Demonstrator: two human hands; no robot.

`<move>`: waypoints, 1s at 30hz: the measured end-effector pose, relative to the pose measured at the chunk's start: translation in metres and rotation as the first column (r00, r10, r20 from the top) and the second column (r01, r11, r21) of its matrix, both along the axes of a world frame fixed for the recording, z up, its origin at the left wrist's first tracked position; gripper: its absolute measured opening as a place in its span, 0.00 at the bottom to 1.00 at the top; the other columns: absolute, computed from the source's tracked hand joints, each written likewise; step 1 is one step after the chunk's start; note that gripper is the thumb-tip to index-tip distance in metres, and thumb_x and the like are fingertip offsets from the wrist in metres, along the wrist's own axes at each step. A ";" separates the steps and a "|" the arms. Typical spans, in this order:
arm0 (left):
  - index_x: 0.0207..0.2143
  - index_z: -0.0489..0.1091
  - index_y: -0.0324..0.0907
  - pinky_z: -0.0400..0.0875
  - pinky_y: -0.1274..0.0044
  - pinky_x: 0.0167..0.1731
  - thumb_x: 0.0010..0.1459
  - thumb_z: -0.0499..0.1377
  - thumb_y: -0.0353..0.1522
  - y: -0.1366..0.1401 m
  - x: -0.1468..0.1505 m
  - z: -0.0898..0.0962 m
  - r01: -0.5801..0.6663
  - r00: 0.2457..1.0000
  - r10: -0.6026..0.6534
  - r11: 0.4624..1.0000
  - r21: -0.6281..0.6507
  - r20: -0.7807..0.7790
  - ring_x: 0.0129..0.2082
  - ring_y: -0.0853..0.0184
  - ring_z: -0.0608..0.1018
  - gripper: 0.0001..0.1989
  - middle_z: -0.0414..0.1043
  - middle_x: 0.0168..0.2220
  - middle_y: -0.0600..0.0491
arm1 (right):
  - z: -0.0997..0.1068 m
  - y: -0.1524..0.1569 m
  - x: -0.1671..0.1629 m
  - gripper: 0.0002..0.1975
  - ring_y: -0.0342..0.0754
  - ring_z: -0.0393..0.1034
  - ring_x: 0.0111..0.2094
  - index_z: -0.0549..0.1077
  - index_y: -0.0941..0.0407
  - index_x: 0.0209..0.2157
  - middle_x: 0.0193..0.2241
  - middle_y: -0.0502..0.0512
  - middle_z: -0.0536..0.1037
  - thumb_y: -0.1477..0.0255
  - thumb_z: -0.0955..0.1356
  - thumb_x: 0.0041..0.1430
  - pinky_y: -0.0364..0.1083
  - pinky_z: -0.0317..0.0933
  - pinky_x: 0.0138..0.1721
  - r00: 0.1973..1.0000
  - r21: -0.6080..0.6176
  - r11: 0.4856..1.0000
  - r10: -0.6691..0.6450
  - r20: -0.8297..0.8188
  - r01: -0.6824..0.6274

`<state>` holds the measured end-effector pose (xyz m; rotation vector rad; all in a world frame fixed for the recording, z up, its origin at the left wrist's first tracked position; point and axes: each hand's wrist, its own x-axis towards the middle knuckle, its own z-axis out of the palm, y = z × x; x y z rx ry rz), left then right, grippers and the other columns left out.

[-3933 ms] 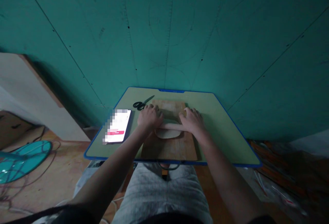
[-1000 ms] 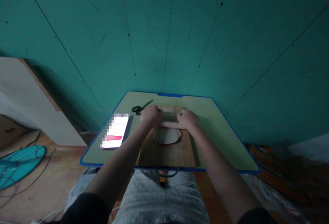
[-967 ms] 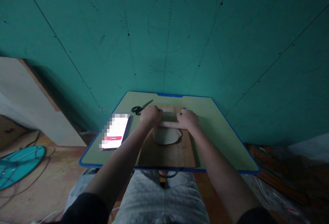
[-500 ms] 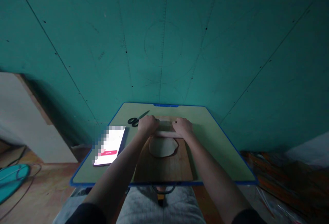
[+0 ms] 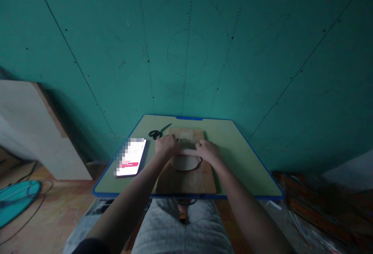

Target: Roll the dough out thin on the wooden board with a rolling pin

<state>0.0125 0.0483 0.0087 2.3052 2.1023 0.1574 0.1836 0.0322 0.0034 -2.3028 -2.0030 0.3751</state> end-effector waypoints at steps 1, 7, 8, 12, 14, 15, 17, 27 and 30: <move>0.45 0.73 0.34 0.71 0.67 0.40 0.64 0.44 0.41 -0.004 0.000 -0.001 0.001 1.000 -0.001 0.999 0.033 0.000 0.44 0.50 0.79 0.24 0.77 0.42 0.36 | -0.001 -0.004 0.000 0.19 0.57 0.74 0.45 0.74 0.55 0.44 0.44 0.64 0.78 0.62 0.57 0.63 0.50 0.63 0.42 1.000 0.025 1.000 0.000 0.003 0.000; 0.42 0.73 0.38 0.66 0.64 0.43 0.63 0.48 0.37 -0.036 -0.004 -0.005 0.072 0.997 -0.073 0.981 0.178 -0.003 0.47 0.50 0.74 0.18 0.74 0.45 0.38 | -0.007 -0.025 -0.003 0.16 0.55 0.69 0.50 0.69 0.56 0.48 0.50 0.63 0.73 0.66 0.60 0.62 0.50 0.60 0.46 0.998 0.245 0.969 0.031 0.052 -0.043; 0.41 0.73 0.38 0.66 0.64 0.43 0.63 0.47 0.36 -0.041 -0.005 -0.005 0.097 0.995 -0.098 0.981 0.168 -0.003 0.47 0.50 0.73 0.17 0.74 0.45 0.39 | -0.007 -0.027 -0.003 0.16 0.55 0.68 0.50 0.69 0.56 0.49 0.50 0.63 0.73 0.66 0.60 0.62 0.50 0.60 0.46 0.998 0.253 0.966 0.042 0.057 -0.055; 0.40 0.73 0.40 0.64 0.65 0.45 0.66 0.45 0.36 -0.057 -0.008 -0.009 0.129 0.991 -0.131 0.974 0.185 -0.003 0.48 0.53 0.72 0.18 0.73 0.47 0.41 | -0.009 -0.034 -0.002 0.18 0.53 0.68 0.50 0.69 0.55 0.52 0.50 0.61 0.73 0.67 0.59 0.64 0.48 0.59 0.48 0.993 0.239 0.965 0.091 0.074 -0.107; 0.40 0.73 0.40 0.63 0.65 0.47 0.67 0.43 0.37 -0.063 -0.009 -0.012 0.138 0.990 -0.140 0.964 0.226 -0.005 0.50 0.53 0.71 0.19 0.73 0.47 0.42 | -0.009 -0.037 -0.001 0.18 0.52 0.67 0.51 0.70 0.54 0.51 0.51 0.59 0.73 0.68 0.58 0.65 0.48 0.58 0.49 0.989 0.229 0.963 0.122 0.088 -0.140; 0.40 0.73 0.41 0.63 0.65 0.48 0.68 0.43 0.37 -0.065 -0.009 -0.014 0.143 0.989 -0.146 0.960 0.242 -0.008 0.50 0.53 0.71 0.20 0.74 0.47 0.43 | -0.010 -0.039 0.000 0.18 0.52 0.66 0.52 0.70 0.53 0.52 0.51 0.58 0.73 0.68 0.58 0.65 0.48 0.57 0.50 0.986 0.229 0.961 0.137 0.091 -0.155; 0.41 0.72 0.41 0.63 0.65 0.49 0.68 0.41 0.37 -0.070 -0.009 -0.016 0.154 0.988 -0.156 0.954 0.258 -0.014 0.50 0.53 0.72 0.21 0.74 0.46 0.43 | -0.012 -0.042 0.002 0.19 0.52 0.65 0.54 0.71 0.52 0.53 0.54 0.57 0.72 0.69 0.57 0.66 0.48 0.57 0.51 0.982 0.237 0.953 0.171 0.087 -0.187; 0.57 0.65 0.35 0.56 0.62 0.60 0.67 0.44 0.38 -0.088 -0.009 -0.022 0.148 0.989 -0.148 0.954 0.262 -0.018 0.62 0.48 0.63 0.24 0.64 0.61 0.38 | -0.018 -0.059 0.013 0.24 0.48 0.56 0.63 0.64 0.56 0.62 0.63 0.56 0.65 0.70 0.54 0.68 0.47 0.51 0.61 0.949 0.250 0.916 0.307 0.070 -0.315; 0.60 0.62 0.35 0.53 0.61 0.62 0.67 0.45 0.40 -0.097 -0.010 -0.026 0.166 0.986 -0.156 0.950 0.265 -0.059 0.64 0.48 0.61 0.26 0.61 0.63 0.38 | -0.024 -0.069 0.017 0.25 0.49 0.52 0.65 0.62 0.60 0.64 0.64 0.58 0.63 0.71 0.53 0.68 0.50 0.46 0.64 0.935 0.270 0.895 0.347 0.079 -0.355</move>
